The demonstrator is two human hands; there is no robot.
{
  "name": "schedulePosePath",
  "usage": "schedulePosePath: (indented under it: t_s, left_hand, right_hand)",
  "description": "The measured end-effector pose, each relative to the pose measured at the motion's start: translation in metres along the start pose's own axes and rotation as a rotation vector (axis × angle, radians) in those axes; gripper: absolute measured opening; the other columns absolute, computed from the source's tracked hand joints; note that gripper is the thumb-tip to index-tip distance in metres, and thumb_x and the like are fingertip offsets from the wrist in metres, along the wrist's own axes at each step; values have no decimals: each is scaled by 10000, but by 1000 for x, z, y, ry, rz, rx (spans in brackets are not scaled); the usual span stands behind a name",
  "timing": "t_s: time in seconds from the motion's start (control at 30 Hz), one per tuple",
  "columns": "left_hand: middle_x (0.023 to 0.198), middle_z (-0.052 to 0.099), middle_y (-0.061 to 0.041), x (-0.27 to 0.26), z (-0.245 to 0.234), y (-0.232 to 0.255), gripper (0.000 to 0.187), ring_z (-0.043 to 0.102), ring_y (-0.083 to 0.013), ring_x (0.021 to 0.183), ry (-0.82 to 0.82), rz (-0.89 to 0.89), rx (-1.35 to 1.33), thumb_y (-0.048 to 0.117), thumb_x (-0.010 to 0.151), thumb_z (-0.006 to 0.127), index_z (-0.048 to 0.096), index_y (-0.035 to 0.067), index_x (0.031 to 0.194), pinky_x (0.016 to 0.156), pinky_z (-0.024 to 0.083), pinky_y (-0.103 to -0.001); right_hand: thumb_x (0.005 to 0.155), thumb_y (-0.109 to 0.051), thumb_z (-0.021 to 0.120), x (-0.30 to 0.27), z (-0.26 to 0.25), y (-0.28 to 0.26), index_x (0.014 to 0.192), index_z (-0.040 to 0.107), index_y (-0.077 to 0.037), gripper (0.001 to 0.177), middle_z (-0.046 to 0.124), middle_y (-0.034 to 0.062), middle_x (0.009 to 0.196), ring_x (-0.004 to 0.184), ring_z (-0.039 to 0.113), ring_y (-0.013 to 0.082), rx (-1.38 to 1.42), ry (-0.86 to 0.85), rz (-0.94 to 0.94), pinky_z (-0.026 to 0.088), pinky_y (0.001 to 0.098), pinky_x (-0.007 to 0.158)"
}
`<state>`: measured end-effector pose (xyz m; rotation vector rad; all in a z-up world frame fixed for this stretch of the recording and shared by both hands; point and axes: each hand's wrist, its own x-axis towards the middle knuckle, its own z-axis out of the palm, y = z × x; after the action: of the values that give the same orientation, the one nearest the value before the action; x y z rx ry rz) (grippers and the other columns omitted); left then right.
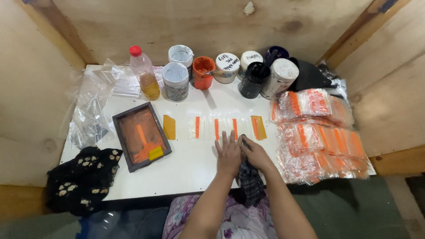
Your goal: The person uses a squeegee to spread orange ink across a screen printing frame, then wipes the frame with a cloth. They handle clear plastic sheets and orange rectangular items on a white table, moving the frame and wiping the surface.
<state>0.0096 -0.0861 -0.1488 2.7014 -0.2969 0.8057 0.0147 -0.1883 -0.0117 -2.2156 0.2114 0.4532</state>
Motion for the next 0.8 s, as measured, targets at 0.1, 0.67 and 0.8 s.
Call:
schedulePosePath:
  t_s: [0.1, 0.67, 0.8]
  left_hand:
    - [1636, 265, -224, 1, -38, -16, 1054, 129, -510, 1511, -375, -101, -243, 324, 626, 900, 388, 184, 1537, 1150, 97, -728]
    - [1112, 755, 21, -31, -63, -43, 501, 611, -229, 1232, -207, -95, -451, 502, 929, 621, 640, 213, 1337, 1162, 169, -602]
    - [984, 778, -31, -32, -67, -47, 641, 726, -204, 983, -290, -256, -550, 299, 900, 664, 486, 130, 1493, 1117, 341, -520]
  right_hand:
    - [980, -187, 569, -44, -4, -57, 1541, 453, -119, 577, 513, 243, 1498, 1404, 455, 425, -20, -1, -61, 368, 535, 1175]
    - [1022, -224, 513, 25, 72, 37, 1178, 649, -165, 215, 731, 172, 952, 798, 697, 294, 1064, 16, -83, 564, 396, 713]
    - [1030, -191, 480, -3, 65, -6, 1207, 751, -51, 353, 660, 237, 1308, 1255, 607, 401, 487, 103, -406, 425, 502, 1106]
